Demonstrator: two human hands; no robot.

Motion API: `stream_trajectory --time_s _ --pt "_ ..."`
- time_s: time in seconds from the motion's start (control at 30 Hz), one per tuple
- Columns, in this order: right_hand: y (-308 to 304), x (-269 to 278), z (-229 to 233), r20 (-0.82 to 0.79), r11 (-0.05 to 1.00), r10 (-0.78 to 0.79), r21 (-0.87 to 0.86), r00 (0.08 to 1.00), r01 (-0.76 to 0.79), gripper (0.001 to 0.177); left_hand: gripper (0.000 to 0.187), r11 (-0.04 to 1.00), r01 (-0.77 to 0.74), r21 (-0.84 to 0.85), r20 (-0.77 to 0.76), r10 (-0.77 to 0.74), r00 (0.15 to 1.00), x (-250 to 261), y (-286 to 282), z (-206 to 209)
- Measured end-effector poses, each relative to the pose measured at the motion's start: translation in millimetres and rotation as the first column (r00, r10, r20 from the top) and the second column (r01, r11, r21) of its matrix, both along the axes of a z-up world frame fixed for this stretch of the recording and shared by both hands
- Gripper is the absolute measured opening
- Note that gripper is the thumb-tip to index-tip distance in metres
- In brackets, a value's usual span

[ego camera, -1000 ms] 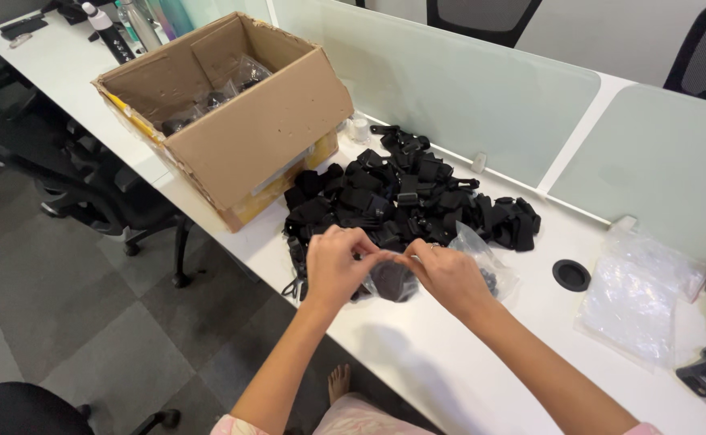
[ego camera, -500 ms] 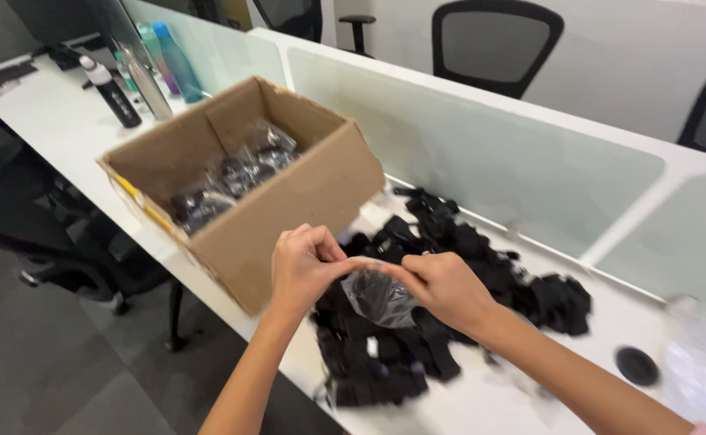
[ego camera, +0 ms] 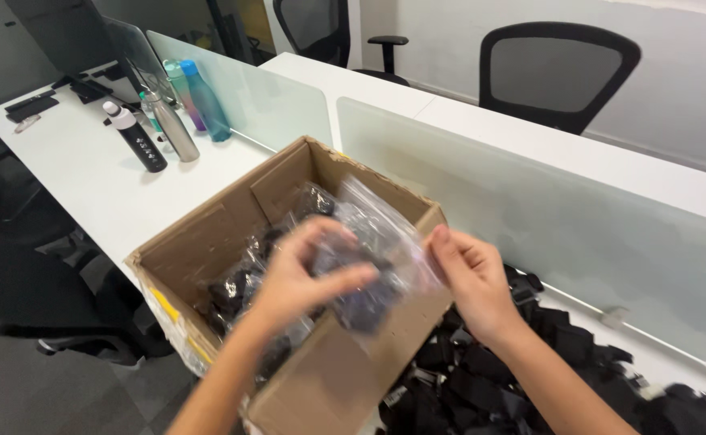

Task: The person places black plastic components into small plastic bags, seals the bags, and puts them into a cardboard box on an office desk.

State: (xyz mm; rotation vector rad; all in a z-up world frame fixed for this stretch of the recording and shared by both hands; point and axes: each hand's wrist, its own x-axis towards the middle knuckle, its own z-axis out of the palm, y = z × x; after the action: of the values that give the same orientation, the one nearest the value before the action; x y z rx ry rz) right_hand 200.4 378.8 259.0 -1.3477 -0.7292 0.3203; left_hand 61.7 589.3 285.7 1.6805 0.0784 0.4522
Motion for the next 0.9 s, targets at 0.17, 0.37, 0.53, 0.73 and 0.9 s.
stream_trajectory --time_s 0.17,0.37,0.53,0.73,0.9 --pt "26.7 33.3 -9.8 0.399 0.945 0.025 -0.309 0.917 0.109 0.036 0.043 0.775 -0.458 0.434 0.138 0.446 0.885 24.8 121.9 7.2" --pt "38.6 31.2 -37.8 0.622 0.901 0.102 -0.388 0.777 0.193 0.03 0.057 0.938 -0.237 0.252 -0.359 0.318 0.878 88.0 161.5 -47.9" --pt "39.3 30.8 -35.6 0.573 0.871 0.093 -0.443 0.815 0.212 0.029 0.062 0.995 0.101 -0.003 -0.564 -0.085 0.821 150.6 168.6 -113.9" --pt "36.5 28.5 -30.5 0.568 0.847 0.106 -0.482 0.816 0.226 0.028 0.055 0.971 0.123 0.205 -0.484 -0.009 0.875 216.4 218.0 -193.2" --pt "39.1 28.2 -34.8 0.612 0.876 0.062 -0.412 0.788 0.251 0.027 0.054 0.84 -0.065 0.538 -0.511 0.387 0.767 214.3 258.8 -209.5"
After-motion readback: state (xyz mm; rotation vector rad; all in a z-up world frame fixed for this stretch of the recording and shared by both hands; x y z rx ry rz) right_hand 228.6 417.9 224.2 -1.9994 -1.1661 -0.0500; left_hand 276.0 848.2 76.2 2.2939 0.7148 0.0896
